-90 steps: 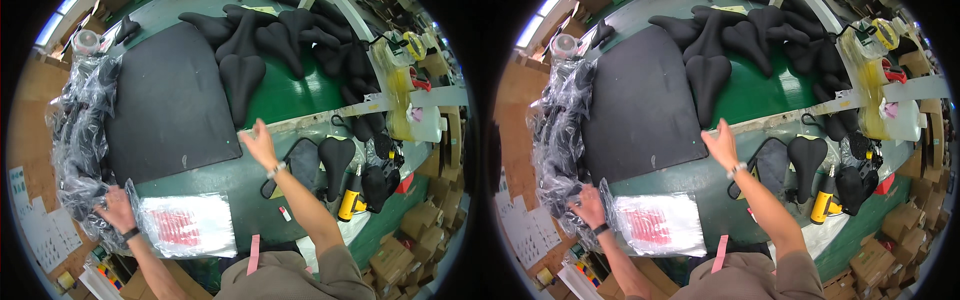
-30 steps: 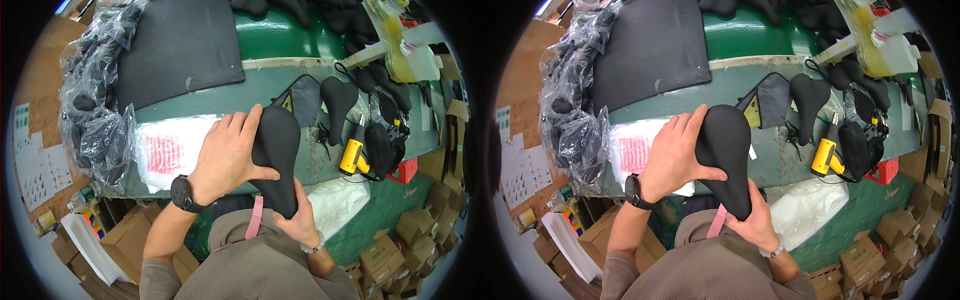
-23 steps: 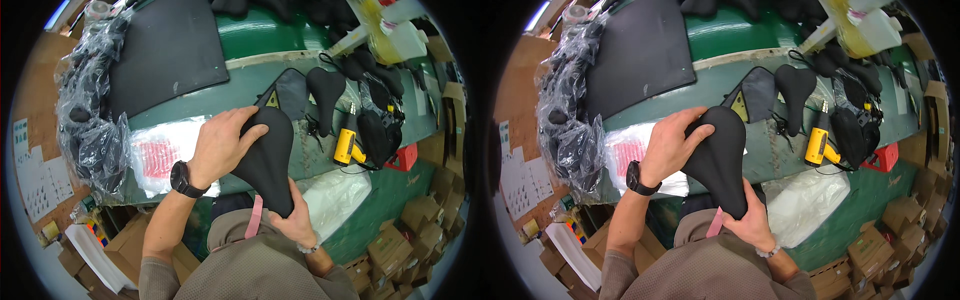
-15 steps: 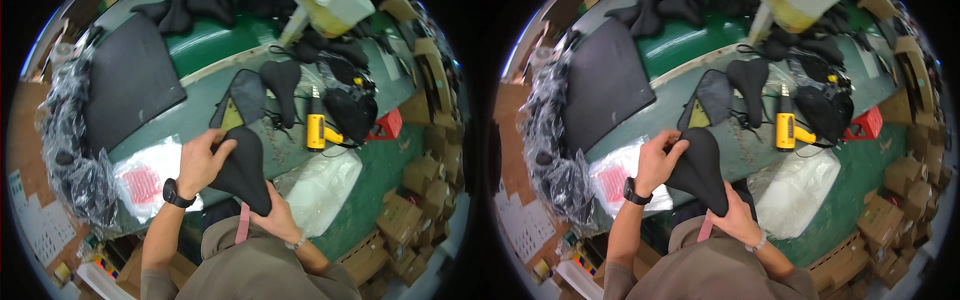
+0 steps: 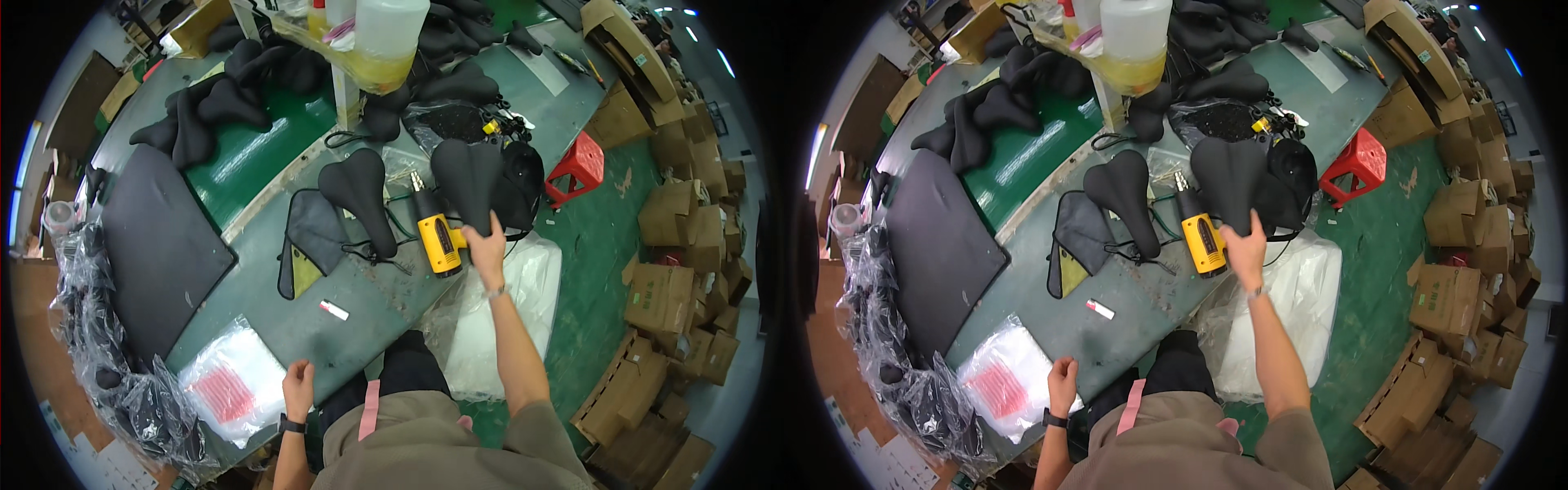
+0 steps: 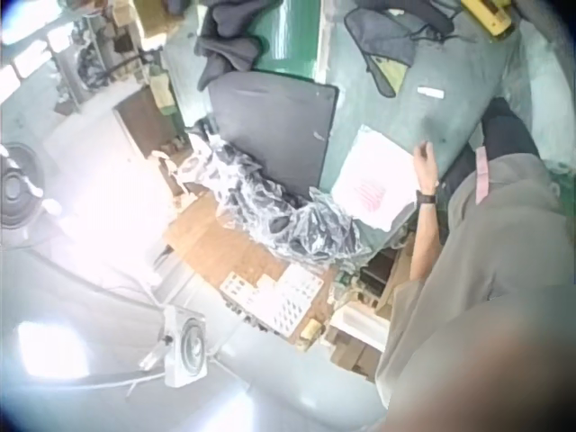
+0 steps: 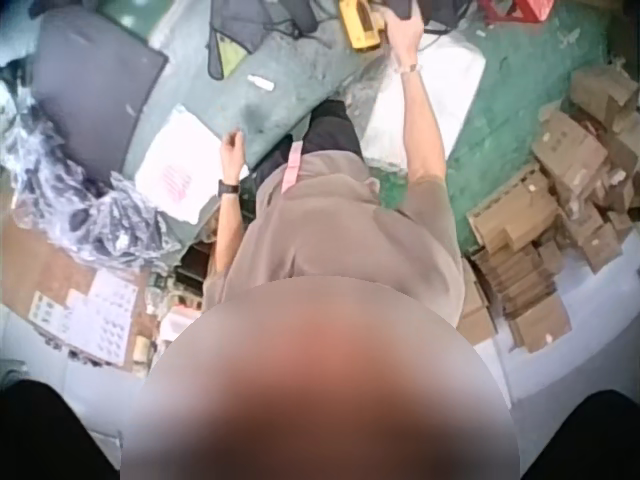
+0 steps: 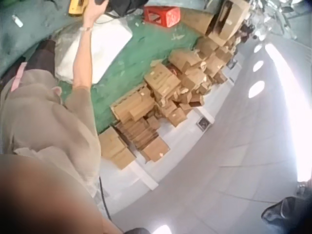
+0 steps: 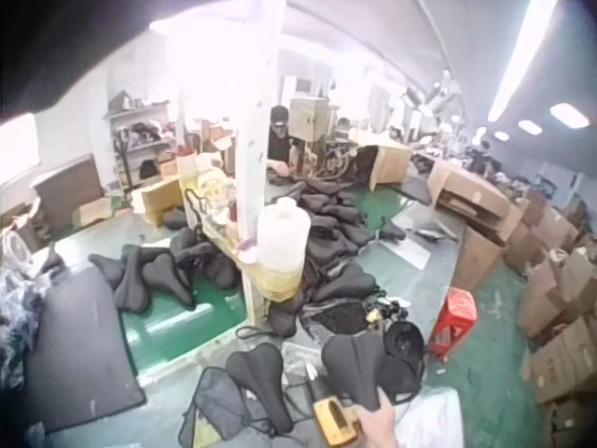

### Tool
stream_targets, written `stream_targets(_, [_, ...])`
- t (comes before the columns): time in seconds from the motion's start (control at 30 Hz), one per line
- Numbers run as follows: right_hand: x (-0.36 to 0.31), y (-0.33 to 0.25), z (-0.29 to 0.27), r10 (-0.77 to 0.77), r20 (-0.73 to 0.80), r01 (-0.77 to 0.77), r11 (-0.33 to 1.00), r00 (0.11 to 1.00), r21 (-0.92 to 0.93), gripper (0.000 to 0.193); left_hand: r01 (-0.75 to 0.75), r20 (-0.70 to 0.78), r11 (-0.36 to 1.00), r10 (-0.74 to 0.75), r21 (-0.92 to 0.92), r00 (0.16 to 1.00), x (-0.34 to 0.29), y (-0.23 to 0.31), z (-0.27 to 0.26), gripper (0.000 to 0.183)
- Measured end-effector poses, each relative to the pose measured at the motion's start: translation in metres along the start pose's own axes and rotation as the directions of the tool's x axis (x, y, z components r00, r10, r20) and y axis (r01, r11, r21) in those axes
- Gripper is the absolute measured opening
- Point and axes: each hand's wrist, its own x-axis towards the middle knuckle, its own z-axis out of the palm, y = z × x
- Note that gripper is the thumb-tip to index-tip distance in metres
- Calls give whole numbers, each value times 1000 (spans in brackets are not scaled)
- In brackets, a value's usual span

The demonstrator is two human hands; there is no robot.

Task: The recorder is picking up individual bicycle seats and placing them into protective plastic bags at a manufacturing workbench.

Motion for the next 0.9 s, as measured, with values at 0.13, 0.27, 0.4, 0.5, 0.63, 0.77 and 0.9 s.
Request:
stream_targets(0.13, [85,30,-10,-69,6,69,981,998,-181,78,57,-21,998,-57,5,998,-3,-8,2,29])
stream_targets(0.27, [123,32,-1,-92,144,121,970,985,-211,78,42,-11,998,-42,52,999,0,11,3,30])
stream_targets(0.4, [157,33,18,-109,213,158,961,971,-228,77,56,-24,998,-55,41,998,11,20,1,29])
stream_targets(0.5, [152,2,32,9,242,106,884,970,-455,71,79,-51,997,-78,26,996,16,20,-11,27])
stream_targets(0.63, [136,-6,56,-464,128,395,541,877,-742,56,52,-186,995,-36,85,982,37,11,-26,26])
stream_targets(0.77, [133,-61,160,-443,176,477,809,879,-343,60,47,-293,993,-13,110,956,56,-2,-42,24])
stream_targets(0.9, [215,-46,240,-75,43,72,995,996,70,72,59,-148,997,-64,-39,987,90,20,-50,24])
